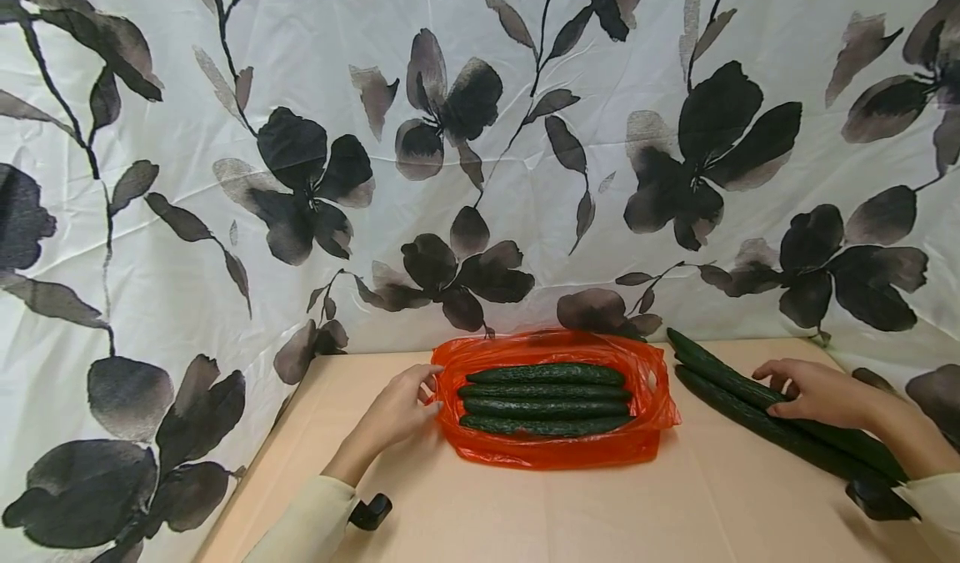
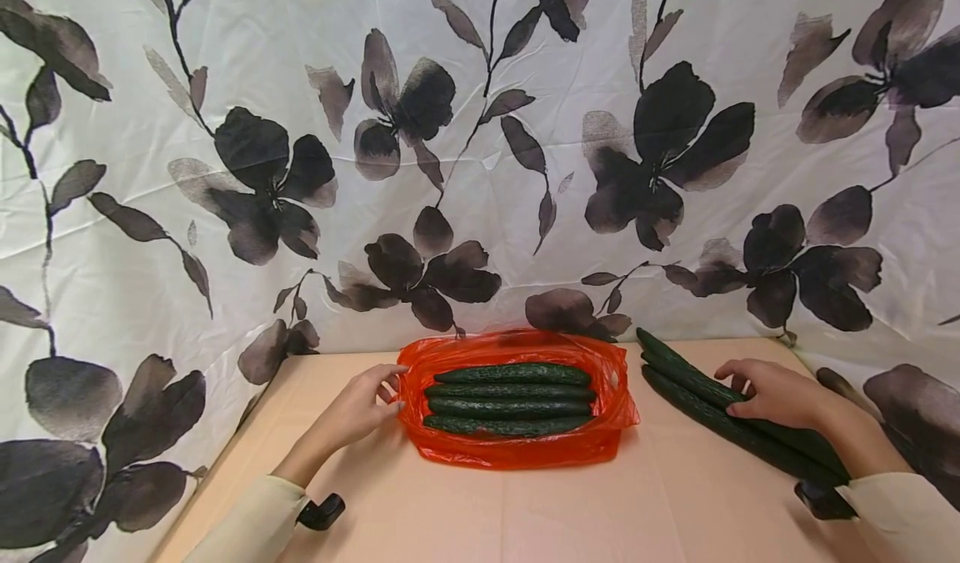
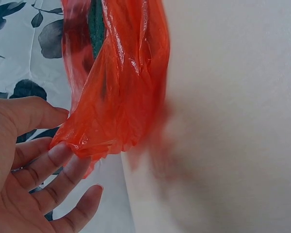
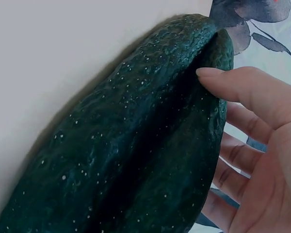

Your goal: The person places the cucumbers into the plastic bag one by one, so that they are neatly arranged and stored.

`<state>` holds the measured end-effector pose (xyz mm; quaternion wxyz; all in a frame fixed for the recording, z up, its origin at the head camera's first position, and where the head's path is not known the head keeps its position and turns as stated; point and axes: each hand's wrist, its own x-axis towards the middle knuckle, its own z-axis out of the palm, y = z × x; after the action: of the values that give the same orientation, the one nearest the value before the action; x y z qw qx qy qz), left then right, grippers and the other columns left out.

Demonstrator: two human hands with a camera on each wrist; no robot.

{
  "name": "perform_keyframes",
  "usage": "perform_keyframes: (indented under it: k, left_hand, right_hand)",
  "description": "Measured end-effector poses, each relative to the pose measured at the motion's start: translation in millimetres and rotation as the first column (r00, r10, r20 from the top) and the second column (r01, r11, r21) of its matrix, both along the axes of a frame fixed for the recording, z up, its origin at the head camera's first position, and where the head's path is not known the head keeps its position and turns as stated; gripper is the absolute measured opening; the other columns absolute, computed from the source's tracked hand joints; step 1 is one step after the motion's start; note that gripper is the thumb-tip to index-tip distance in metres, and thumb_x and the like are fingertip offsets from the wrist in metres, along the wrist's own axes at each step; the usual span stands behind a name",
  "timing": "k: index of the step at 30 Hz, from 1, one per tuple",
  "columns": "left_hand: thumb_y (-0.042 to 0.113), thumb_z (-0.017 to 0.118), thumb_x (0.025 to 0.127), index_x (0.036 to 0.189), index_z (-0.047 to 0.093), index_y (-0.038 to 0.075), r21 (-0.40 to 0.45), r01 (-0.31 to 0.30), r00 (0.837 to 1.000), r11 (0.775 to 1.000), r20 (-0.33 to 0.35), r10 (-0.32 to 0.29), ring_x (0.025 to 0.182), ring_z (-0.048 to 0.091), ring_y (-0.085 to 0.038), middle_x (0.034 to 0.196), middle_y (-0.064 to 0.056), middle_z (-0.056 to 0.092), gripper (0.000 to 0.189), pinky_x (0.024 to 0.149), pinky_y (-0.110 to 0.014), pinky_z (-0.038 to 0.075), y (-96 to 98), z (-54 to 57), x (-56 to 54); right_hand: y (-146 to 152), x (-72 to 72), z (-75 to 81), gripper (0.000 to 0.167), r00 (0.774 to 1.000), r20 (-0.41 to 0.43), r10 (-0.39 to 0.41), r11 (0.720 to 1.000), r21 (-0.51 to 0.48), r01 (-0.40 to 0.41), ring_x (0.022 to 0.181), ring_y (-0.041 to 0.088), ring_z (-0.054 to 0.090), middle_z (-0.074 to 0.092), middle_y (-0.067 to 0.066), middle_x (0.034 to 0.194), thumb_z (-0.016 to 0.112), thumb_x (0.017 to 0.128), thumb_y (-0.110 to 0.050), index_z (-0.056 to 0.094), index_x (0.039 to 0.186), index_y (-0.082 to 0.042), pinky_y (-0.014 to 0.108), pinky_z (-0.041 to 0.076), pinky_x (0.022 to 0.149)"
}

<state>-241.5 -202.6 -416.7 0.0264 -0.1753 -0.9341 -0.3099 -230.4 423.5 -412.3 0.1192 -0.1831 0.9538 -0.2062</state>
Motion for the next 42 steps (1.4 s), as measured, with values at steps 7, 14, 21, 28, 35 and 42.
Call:
perform_keyframes:
  k: [7, 14, 21, 28, 35, 42]
  left_hand:
    - [0.002, 0.077, 0.082, 0.131, 0.062, -0.002, 0.008, 0.018, 1.0, 1.0, 0.001, -0.018, 0.08, 0.061, -0.015, 0.096, -0.003, 0.064, 0.051, 0.073, -0.03, 0.054, -3.5, 1.4, 3.8]
    - [0.004, 0.077, 0.083, 0.132, 0.062, -0.001, 0.007, 0.023, 1.0, 1.0, 0.0, -0.023, 0.08, 0.061, -0.014, 0.096, -0.002, 0.064, 0.052, 0.073, -0.029, 0.053, -7.1, 2.3, 6.7]
    - [0.004, 0.077, 0.083, 0.131, 0.062, 0.0, 0.005, 0.019, 1.0, 1.0, -0.005, -0.019, 0.08, 0.061, -0.013, 0.097, -0.002, 0.064, 0.051, 0.073, -0.03, 0.054, -7.6, 2.2, 6.7]
    - [0.003, 0.077, 0.083, 0.131, 0.062, 0.0, 0.008, 0.023, 1.0, 1.0, -0.01, -0.023, 0.079, 0.06, -0.012, 0.097, -0.001, 0.064, 0.05, 0.073, -0.03, 0.053, -8.8, 1.5, 7.1]
    - [0.002, 0.077, 0.082, 0.13, 0.062, 0.0, 0.008, 0.023, 1.0, 1.0, -0.009, -0.023, 0.078, 0.06, -0.013, 0.096, -0.002, 0.064, 0.05, 0.073, -0.029, 0.054, -8.0, 0.9, 5.3]
    - [0.003, 0.077, 0.083, 0.131, 0.062, 0.0, 0.004, 0.017, 1.0, 1.0, 0.001, -0.017, 0.079, 0.06, -0.013, 0.097, -0.002, 0.064, 0.051, 0.073, -0.03, 0.054, -6.8, 1.1, 4.4]
  right_hand:
    - [-5.2, 11.2, 5.0, 0.05, 0.999, 0.03, -0.032, 0.998, 0.054, 0.03, 0.089, 0.021, 0.065, 0.064, 0.008, 0.104, 0.078, 0.086, -0.022, 0.058, 0.125, 0.003, 0.031, 0.053, 0.07]
    - [-8.0, 20.1, 6.2, 0.052, 0.998, 0.039, -0.041, 0.997, 0.063, 0.039, 0.089, 0.02, 0.065, 0.063, 0.008, 0.105, 0.078, 0.085, -0.021, 0.058, 0.128, 0.001, 0.031, 0.053, 0.069]
    - [-5.5, 20.5, 5.2, 0.053, 0.999, 0.04, -0.035, 0.996, 0.079, 0.032, 0.091, 0.023, 0.066, 0.063, 0.009, 0.108, 0.076, 0.084, -0.02, 0.057, 0.13, -0.003, 0.032, 0.052, 0.068]
    - [-4.1, 21.5, 3.2, 0.053, 0.999, 0.025, -0.036, 0.997, 0.072, 0.034, 0.09, 0.018, 0.066, 0.061, 0.007, 0.108, 0.077, 0.084, -0.022, 0.058, 0.13, -0.005, 0.029, 0.051, 0.067]
    - [3.0, 21.4, 0.1, 0.051, 1.0, -0.012, 0.024, 0.999, 0.028, -0.023, 0.085, 0.006, 0.06, 0.061, 0.003, 0.105, 0.077, 0.087, -0.021, 0.058, 0.13, -0.003, 0.026, 0.051, 0.065]
    - [0.9, 22.1, 5.1, 0.051, 0.998, -0.032, 0.059, 0.998, -0.019, -0.06, 0.085, 0.001, 0.059, 0.061, 0.004, 0.107, 0.076, 0.088, -0.017, 0.057, 0.132, -0.001, 0.025, 0.051, 0.065]
